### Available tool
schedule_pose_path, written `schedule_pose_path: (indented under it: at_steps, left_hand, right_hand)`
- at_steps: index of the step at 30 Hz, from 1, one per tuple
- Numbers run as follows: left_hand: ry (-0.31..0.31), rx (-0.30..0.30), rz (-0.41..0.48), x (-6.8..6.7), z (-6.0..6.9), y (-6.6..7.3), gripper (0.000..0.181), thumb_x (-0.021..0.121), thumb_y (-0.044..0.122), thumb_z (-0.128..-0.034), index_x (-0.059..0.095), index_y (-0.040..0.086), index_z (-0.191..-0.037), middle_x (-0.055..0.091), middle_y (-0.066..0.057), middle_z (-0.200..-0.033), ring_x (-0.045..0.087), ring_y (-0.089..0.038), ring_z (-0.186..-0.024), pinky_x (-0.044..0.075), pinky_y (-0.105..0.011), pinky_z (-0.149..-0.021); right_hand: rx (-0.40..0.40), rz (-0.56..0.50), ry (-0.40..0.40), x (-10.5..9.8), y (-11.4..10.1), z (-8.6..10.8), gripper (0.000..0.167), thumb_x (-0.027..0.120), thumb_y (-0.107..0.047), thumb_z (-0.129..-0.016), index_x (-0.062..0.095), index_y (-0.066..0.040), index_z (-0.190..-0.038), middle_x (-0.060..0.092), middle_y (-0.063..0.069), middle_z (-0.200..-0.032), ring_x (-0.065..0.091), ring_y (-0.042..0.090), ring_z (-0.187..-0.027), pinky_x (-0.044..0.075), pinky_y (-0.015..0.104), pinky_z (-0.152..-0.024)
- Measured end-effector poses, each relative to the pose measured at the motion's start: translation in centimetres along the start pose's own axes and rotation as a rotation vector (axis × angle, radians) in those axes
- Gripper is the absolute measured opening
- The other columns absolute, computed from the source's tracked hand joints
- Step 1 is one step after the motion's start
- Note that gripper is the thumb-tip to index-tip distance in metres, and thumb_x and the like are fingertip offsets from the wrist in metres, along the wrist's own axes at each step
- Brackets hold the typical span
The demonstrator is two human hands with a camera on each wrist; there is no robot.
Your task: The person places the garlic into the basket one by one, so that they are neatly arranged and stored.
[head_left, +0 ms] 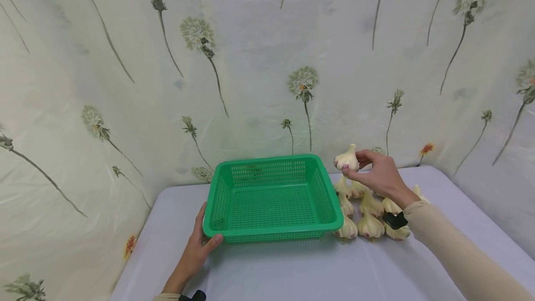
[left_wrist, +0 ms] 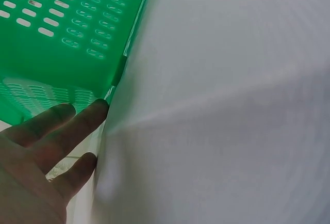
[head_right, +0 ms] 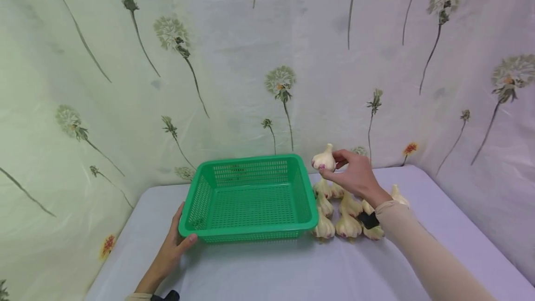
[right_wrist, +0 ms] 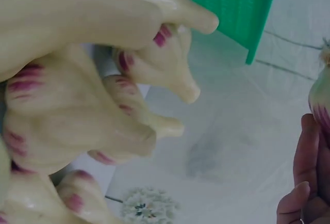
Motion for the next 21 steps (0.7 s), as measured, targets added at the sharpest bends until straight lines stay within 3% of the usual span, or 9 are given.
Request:
schedule_pose_path:
  at_steps: [4,9,15,21]
  left_hand:
    - [0.003,0.0,0.003,0.0,0.0,0.0,0.092,0.065,0.019,-0.1029,0.006,0.032,-0.172,0.022,-0.019,-0.175,0.035,-0.046,-0.153,0.041,-0.067,-0.109]
    - [0.002,-0.006,-0.001,0.0,0.0,0.0,0.091,0.065,0.021,-0.1033,0.006,0.033,-0.172,0.018,-0.018,-0.176,0.029,-0.046,-0.156,0.039,-0.07,-0.11]
    - [0.002,-0.004,0.001,-0.1,0.1,-0.2,0.092,0.066,0.021,-0.1032,0.006,0.035,-0.172,0.018,-0.017,-0.176,0.028,-0.046,-0.157,0.038,-0.07,-0.112]
    - [0.001,-0.009,0.006,-0.1,0.0,-0.2,0.092,0.066,0.021,-0.1031,0.006,0.036,-0.171,0.016,-0.016,-0.177,0.026,-0.047,-0.157,0.037,-0.071,-0.112]
  right_hand:
    - [-0.02,0.001,-0.015,0.6,-0.7,-0.5,0.055,0.081,-0.047,-0.092,0.071,-0.006,-0.128,0.075,0.011,-0.109,0.068,0.031,-0.103,0.051,0.052,-0.087]
    - [-0.027,-0.024,-0.031,1.5,-1.7,-1.5,0.059,0.084,-0.048,-0.089,0.071,-0.009,-0.132,0.075,0.009,-0.112,0.066,0.025,-0.099,0.051,0.045,-0.083]
    - [-0.008,-0.07,-0.093,2.5,-3.0,-2.8,0.072,0.087,-0.055,-0.085,0.07,-0.011,-0.139,0.073,0.011,-0.129,0.065,0.027,-0.105,0.051,0.042,-0.081]
    - [-0.021,-0.1,-0.154,3.4,-4.6,-4.1,0.074,0.087,-0.054,-0.085,0.069,-0.009,-0.141,0.072,0.013,-0.129,0.066,0.03,-0.107,0.053,0.046,-0.083]
Point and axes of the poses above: each hand's wrist, its own z-axis away from the middle knuckle, its own x-axis out of the palm, y = z × x, the point moved 2 cm from there along -z, towards the middle knuckle
